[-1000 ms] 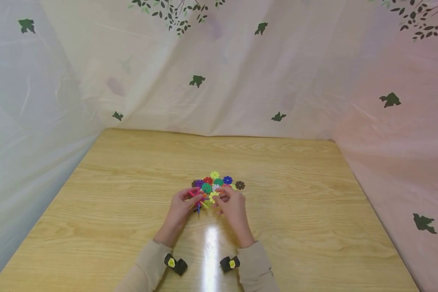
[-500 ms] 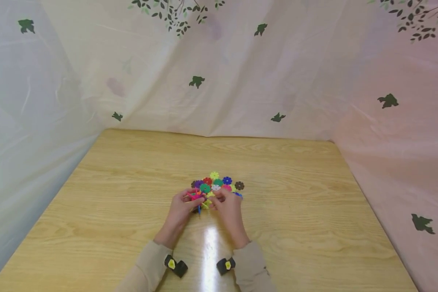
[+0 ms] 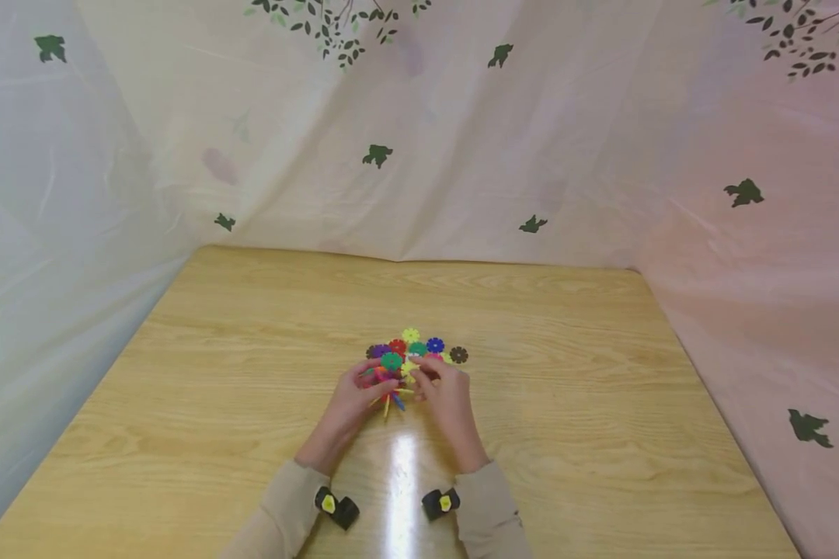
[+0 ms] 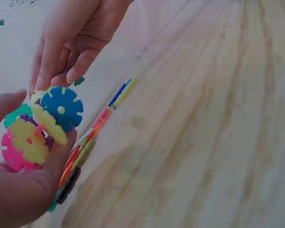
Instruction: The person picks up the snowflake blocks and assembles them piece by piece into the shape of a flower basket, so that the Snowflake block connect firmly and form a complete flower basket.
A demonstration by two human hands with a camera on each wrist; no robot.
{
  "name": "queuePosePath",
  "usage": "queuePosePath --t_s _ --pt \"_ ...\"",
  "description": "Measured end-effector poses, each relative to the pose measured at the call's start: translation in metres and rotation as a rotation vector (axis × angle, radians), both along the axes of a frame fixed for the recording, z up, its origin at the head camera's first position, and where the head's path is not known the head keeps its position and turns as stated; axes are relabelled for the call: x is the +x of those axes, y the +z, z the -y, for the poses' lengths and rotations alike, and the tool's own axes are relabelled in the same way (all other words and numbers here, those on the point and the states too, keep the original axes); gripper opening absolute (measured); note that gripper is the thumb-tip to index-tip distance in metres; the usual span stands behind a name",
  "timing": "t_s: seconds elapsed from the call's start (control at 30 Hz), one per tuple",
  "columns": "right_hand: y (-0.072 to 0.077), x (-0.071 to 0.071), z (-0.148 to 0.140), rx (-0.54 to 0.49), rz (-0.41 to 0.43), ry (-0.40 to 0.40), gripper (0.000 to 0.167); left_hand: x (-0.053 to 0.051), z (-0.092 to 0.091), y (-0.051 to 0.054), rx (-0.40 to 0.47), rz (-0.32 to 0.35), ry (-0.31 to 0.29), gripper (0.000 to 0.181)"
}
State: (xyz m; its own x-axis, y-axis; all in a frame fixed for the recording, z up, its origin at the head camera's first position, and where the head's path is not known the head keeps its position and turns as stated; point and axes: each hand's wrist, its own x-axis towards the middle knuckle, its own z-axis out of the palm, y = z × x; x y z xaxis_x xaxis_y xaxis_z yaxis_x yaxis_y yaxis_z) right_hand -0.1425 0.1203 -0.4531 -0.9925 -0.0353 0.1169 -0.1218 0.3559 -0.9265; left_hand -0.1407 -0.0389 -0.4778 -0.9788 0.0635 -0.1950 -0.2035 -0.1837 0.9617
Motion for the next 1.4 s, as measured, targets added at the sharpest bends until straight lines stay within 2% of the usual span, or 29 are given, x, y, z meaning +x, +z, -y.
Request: queuePosePath --t_s 0.2,0.27,0.37,0.43,0.5,0.57,0.67,0.77,0.87,0.97,1.1,1.17,1.27,1.4 --pt "-0.001 -0.002 -0.007 -0.059 0.080 0.002 0.024 0.001 0.003 0.001 -0.066 -0.025 -0.104 0.041" --pt "-0.001 -0.004 -0.014 -0.035 0.111 -0.003 0.024 0.001 0.004 0.000 -0.067 -0.031 -0.117 0.040" --pt "-0.002 -0.008 -0.028 0.115 0.169 0.009 0.023 0.001 0.006 -0.001 -0.057 -0.024 -0.106 0.039" --pt "-0.004 -0.010 -0.037 0.276 0.185 0.032 0.022 0.001 0.007 -0.002 -0.047 -0.017 -0.096 0.040" --pt "-0.006 -0.010 -0.041 0.427 0.187 0.076 0.022 0.001 0.008 -0.001 -0.032 -0.004 -0.092 0.040" --pt "-0.007 -0.010 -0.042 0.533 0.169 0.109 0.021 0.001 0.009 -0.001 -0.034 -0.004 -0.095 0.040" --pt "-0.005 -0.008 -0.039 0.609 0.158 0.136 0.019 0.000 0.009 -0.001 -0.036 0.002 -0.095 0.040" --pt "-0.002 -0.007 -0.038 0.643 0.172 0.142 0.020 0.000 0.008 -0.001 -0.031 0.010 -0.088 0.040" --pt "0.000 -0.006 -0.036 0.605 0.183 0.113 0.017 0.000 0.008 -0.001 -0.013 0.015 -0.073 0.039" --pt "0.001 -0.006 -0.032 0.413 0.177 0.030 0.013 0.000 0.008 -0.002 -0.006 0.015 -0.052 0.037" --pt "0.002 -0.007 -0.024 0.128 0.103 -0.090 0.014 0.000 0.008 -0.002 -0.017 0.010 -0.029 0.039" --pt "0.003 -0.007 -0.019 0.077 0.066 -0.118 0.015 0.000 0.009 -0.001 -0.010 0.009 -0.026 0.041" --pt "0.003 -0.005 -0.013 0.049 0.047 -0.112 0.014 0.000 0.009 -0.002 0.008 0.007 -0.028 0.044" --pt "0.002 -0.004 -0.010 0.088 0.041 -0.078 0.014 0.000 0.009 -0.003 0.006 -0.012 -0.032 0.042"
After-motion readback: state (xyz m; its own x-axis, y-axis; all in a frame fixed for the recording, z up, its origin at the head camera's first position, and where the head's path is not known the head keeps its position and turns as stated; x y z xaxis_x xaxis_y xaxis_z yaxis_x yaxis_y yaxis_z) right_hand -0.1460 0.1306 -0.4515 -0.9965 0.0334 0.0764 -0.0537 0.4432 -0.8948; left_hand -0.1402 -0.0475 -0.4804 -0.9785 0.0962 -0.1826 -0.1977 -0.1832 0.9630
